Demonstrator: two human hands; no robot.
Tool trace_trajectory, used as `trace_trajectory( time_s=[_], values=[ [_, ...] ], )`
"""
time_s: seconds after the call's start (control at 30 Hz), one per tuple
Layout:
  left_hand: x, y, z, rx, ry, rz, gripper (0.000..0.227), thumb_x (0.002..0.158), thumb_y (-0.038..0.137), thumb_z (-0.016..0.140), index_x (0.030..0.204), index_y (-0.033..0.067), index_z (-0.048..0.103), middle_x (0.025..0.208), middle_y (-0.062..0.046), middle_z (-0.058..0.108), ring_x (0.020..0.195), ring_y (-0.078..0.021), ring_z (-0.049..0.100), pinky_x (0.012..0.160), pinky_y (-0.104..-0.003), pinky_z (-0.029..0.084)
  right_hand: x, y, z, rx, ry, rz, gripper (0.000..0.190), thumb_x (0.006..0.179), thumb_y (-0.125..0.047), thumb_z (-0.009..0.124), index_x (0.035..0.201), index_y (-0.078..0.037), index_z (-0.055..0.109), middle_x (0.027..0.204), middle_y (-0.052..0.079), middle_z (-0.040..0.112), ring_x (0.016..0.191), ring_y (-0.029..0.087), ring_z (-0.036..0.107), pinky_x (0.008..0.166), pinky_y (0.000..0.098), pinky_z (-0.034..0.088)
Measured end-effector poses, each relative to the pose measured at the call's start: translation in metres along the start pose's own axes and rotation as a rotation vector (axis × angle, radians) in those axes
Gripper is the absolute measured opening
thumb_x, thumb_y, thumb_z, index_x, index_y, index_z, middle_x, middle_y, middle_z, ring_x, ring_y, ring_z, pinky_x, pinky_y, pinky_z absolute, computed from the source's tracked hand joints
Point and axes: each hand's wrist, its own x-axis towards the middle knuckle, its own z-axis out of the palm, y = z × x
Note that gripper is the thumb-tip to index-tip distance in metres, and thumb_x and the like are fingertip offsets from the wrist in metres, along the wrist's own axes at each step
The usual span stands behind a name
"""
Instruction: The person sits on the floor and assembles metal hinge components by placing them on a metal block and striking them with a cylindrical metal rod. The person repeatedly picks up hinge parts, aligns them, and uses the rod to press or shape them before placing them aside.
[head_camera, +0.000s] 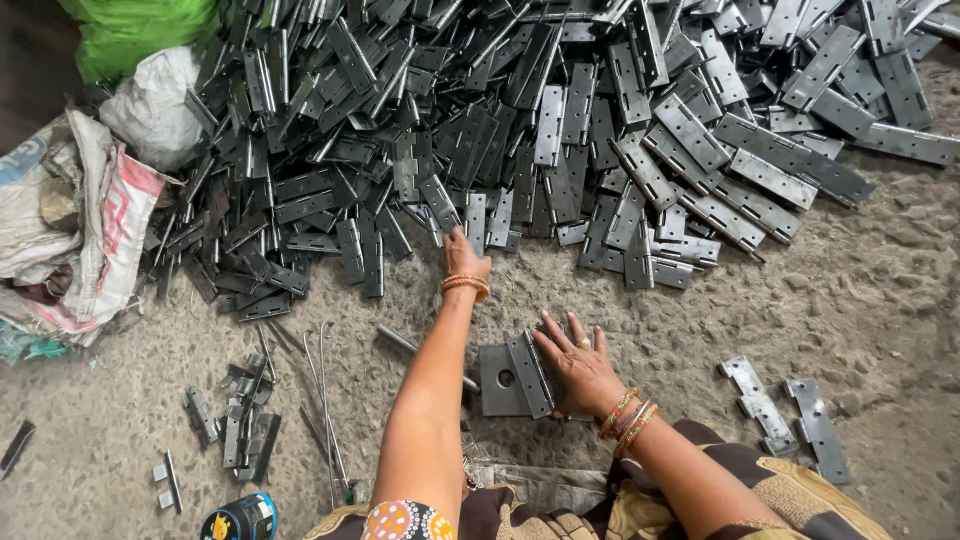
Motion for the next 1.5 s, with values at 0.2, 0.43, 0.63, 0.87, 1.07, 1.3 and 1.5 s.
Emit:
trace_trajectory(
  time_s=[0.2, 0.43, 0.63, 0.87, 1.07, 1.3, 1.5],
  values=[
    [-0.030, 0.032, -0.029, 0.115, -0.035, -0.102, 0.094, 0.066, 0.015, 0.093, 0.144, 0.0076, 0.040, 0.137, -0.022, 0.054, 0.130, -0.0429, 0.051, 0.109, -0.047, 0.044, 0.001, -0.005, -0.006, -0.040, -0.040, -0.021, 0.145, 0.042, -0.042, 0.104, 0.159, -0.023, 0.019, 0.166, 0.005, 0.017, 0.155, 0.036, 0.011, 0.120, 0.0715, 0.006],
    [-0.022, 0.000, -0.045, 0.246, -0.230, -0.154, 0.069, 0.076, 0.019, 0.080, 0.135, 0.0075, 0.047, 0.135, -0.021, 0.054, 0.120, -0.0451, 0.056, 0.100, -0.050, 0.049, 0.006, -0.005, -0.004, -0.038, -0.019, 0.077, 0.144, 0.042, -0.040, 0.104, 0.158, -0.019, 0.021, 0.162, 0.006, 0.024, 0.155, 0.036, 0.012, 0.119, 0.0728, 0.002],
    [-0.088, -0.063, -0.050, -0.008, -0.314, -0.144, 0.024, 0.096, 0.022, 0.062, 0.108, 0.0027, 0.068, 0.090, -0.021, 0.072, 0.079, -0.0356, 0.072, 0.071, -0.048, 0.057, 0.008, -0.002, 0.005, -0.038, -0.006, 0.105, 0.135, 0.048, -0.035, 0.102, 0.158, -0.016, 0.026, 0.163, 0.007, 0.025, 0.155, 0.036, 0.014, 0.119, 0.0734, 0.007],
    [-0.138, -0.026, -0.106, -0.894, -0.357, -0.287, 0.024, 0.100, 0.017, 0.060, 0.113, -0.0006, 0.069, 0.085, -0.011, 0.072, 0.062, -0.0170, 0.069, 0.053, -0.034, 0.055, 0.017, 0.007, 0.024, -0.025, 0.093, 0.079, 0.122, 0.053, -0.036, 0.101, 0.153, -0.018, 0.033, 0.164, 0.010, 0.024, 0.155, 0.035, 0.015, 0.118, 0.0730, 0.012],
    [-0.184, 0.040, -0.189, -0.719, 0.468, 0.319, 0.028, 0.106, 0.010, 0.054, 0.128, -0.0069, 0.053, 0.094, -0.013, 0.074, 0.074, -0.0166, 0.071, 0.063, -0.031, 0.058, 0.025, 0.017, 0.023, 0.085, 0.190, 0.123, 0.103, 0.066, -0.033, 0.093, 0.151, -0.016, 0.036, 0.162, 0.017, 0.026, 0.152, 0.037, 0.022, 0.114, 0.0706, 0.022],
    [-0.242, -0.005, -0.100, -0.004, -0.251, -0.063, 0.026, 0.093, 0.006, 0.057, 0.119, 0.0031, 0.054, 0.070, -0.018, 0.066, 0.062, -0.0297, 0.070, 0.053, -0.043, 0.058, 0.022, 0.019, 0.013, 0.227, 0.395, 0.128, 0.069, 0.080, -0.019, 0.078, 0.142, -0.013, 0.049, 0.155, 0.021, 0.037, 0.144, 0.040, 0.035, 0.112, 0.0602, 0.035],
    [-0.258, -0.042, -0.046, 0.002, -0.105, 0.000, 0.022, 0.083, 0.009, 0.066, 0.099, 0.0003, 0.054, 0.075, -0.028, 0.067, 0.074, -0.0492, 0.067, 0.068, -0.056, 0.054, 0.022, 0.016, 0.036, 0.438, 0.442, -0.017, 0.053, 0.086, -0.013, 0.070, 0.136, -0.007, 0.056, 0.138, 0.024, 0.058, 0.123, 0.045, 0.058, 0.103, 0.0468, 0.049]
  ],
)
